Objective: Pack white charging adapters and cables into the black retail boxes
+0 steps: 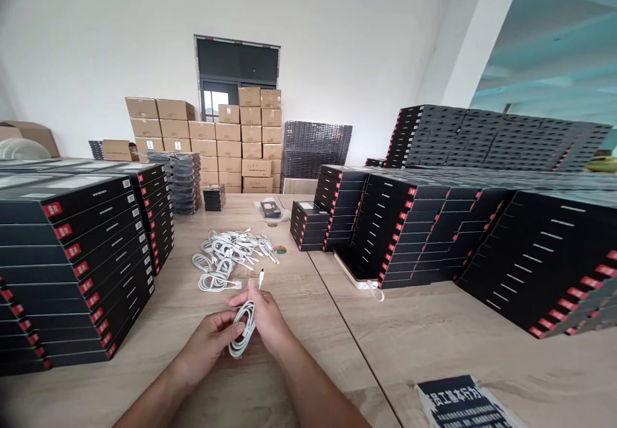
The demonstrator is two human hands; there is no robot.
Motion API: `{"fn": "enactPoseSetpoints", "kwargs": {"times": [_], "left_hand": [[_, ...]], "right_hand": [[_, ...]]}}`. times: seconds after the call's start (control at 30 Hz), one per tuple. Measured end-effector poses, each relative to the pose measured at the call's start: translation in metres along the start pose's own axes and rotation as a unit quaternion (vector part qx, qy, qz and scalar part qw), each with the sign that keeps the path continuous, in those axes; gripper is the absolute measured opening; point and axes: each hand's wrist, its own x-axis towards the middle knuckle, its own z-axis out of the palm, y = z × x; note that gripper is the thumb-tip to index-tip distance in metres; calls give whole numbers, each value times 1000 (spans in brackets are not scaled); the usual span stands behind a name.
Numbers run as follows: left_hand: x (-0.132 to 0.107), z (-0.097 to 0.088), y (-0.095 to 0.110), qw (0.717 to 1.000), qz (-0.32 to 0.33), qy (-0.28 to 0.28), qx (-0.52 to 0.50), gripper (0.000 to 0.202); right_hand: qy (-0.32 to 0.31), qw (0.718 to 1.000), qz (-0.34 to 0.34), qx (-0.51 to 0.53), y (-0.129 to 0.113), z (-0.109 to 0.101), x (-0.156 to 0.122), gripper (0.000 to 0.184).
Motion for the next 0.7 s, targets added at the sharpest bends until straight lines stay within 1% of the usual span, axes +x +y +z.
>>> {"fn": "enactPoseSetpoints", "kwargs": {"times": [0.07, 0.1, 0.17, 0.23, 0.3, 0.37, 0.43, 0.5, 0.57, 0.63, 0.7], "left_hand": [[-1, -1, 2, 999, 19, 15, 28, 28], [-2, -1, 2, 998, 37, 27, 50, 24], [-4, -3, 2, 989, 83, 69, 99, 16], [-4, -5, -1, 977, 124, 116, 130, 10], [-2, -7, -6, 973, 135, 140, 125, 10], [1, -9, -10, 974, 130, 146, 117, 9], [5, -11, -14, 972, 128, 152, 128, 8], [8, -14, -17, 968, 126, 151, 156, 9], [11, -15, -21, 963, 127, 145, 189, 10], [13, -15, -25, 957, 137, 151, 207, 10], [16, -13, -29, 952, 151, 165, 208, 7]], "right_hand": [[16, 993, -19, -113, 3, -6, 1, 81], [24, 982, -27, -186, 4, -11, 2, 79], [53, 946, -44, -317, 2, -26, 5, 68], [107, 912, -59, -392, -5, -45, 12, 54], [181, 877, -75, -438, -19, -64, 28, 47], [247, 834, -93, -484, -40, -83, 52, 47], [279, 795, -112, -526, -63, -101, 82, 50], [286, 765, -124, -564, -85, -118, 111, 55], [285, 742, -123, -594, -102, -132, 131, 58], [276, 724, -128, -620, -113, -140, 140, 55], [252, 706, -153, -644, -120, -140, 140, 46]]}}
